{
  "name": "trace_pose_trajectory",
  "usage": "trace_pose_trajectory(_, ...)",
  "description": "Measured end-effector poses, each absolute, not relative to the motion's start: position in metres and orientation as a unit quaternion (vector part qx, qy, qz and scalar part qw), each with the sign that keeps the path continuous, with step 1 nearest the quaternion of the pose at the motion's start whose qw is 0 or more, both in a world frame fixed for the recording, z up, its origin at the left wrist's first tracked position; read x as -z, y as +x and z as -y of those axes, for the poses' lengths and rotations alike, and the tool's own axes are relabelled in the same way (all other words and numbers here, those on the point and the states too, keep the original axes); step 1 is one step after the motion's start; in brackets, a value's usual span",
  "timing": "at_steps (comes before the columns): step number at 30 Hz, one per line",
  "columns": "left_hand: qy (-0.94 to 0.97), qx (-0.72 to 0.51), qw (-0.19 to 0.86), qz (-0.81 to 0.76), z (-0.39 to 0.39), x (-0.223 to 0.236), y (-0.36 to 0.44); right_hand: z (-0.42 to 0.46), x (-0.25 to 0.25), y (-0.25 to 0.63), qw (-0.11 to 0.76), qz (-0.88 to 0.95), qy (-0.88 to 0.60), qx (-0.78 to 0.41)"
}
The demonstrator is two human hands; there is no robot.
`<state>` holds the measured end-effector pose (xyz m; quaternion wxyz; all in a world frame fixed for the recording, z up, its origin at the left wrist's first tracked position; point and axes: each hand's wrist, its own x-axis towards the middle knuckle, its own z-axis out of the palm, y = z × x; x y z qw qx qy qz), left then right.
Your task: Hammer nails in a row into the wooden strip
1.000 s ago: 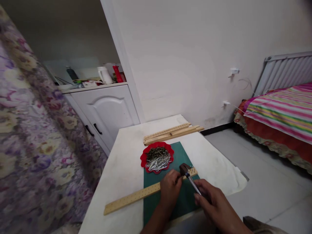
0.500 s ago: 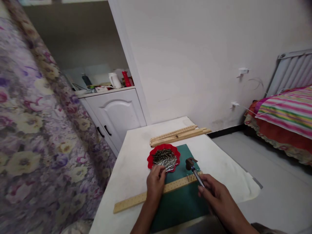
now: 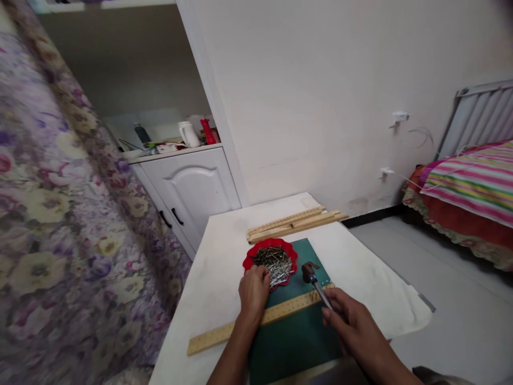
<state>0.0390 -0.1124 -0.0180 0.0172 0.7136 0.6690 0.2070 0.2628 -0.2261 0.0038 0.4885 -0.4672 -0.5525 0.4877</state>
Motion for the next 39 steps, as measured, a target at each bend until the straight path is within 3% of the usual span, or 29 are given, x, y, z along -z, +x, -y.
trace_pose_trajectory(6,0.698,-0.195,0.018,-0.689,0.113,0.016,0.043,0.226,-0.002,0.261,0.482,0.542,-0.478,-0.495)
trace_pose_trajectory(20,0.745,-0.387,0.021,-0.543,0.131,0.018,0.048,0.212,0.006,0.249,0.510,0.510,-0.474,-0.505)
trace_pose_trajectory(29,0.866,-0.329,0.114,-0.360,0.171,0.024,0.097,0.201,0.012,0.247,0.564,0.462,-0.455,-0.512)
trace_pose_trajectory(32,0.836,-0.355,0.208,-0.362,0.180,0.024,0.101,0.202,0.017,0.251,0.574,0.451,-0.428,-0.533)
trace_pose_trajectory(36,0.661,-0.440,0.459,-0.398,0.184,0.031,0.108,0.204,0.020,0.258,0.588,0.418,-0.414,-0.556)
trace_pose_trajectory(39,0.521,-0.492,0.581,-0.385,0.186,0.040,0.118,0.205,0.017,0.261,0.595,0.390,-0.411,-0.569)
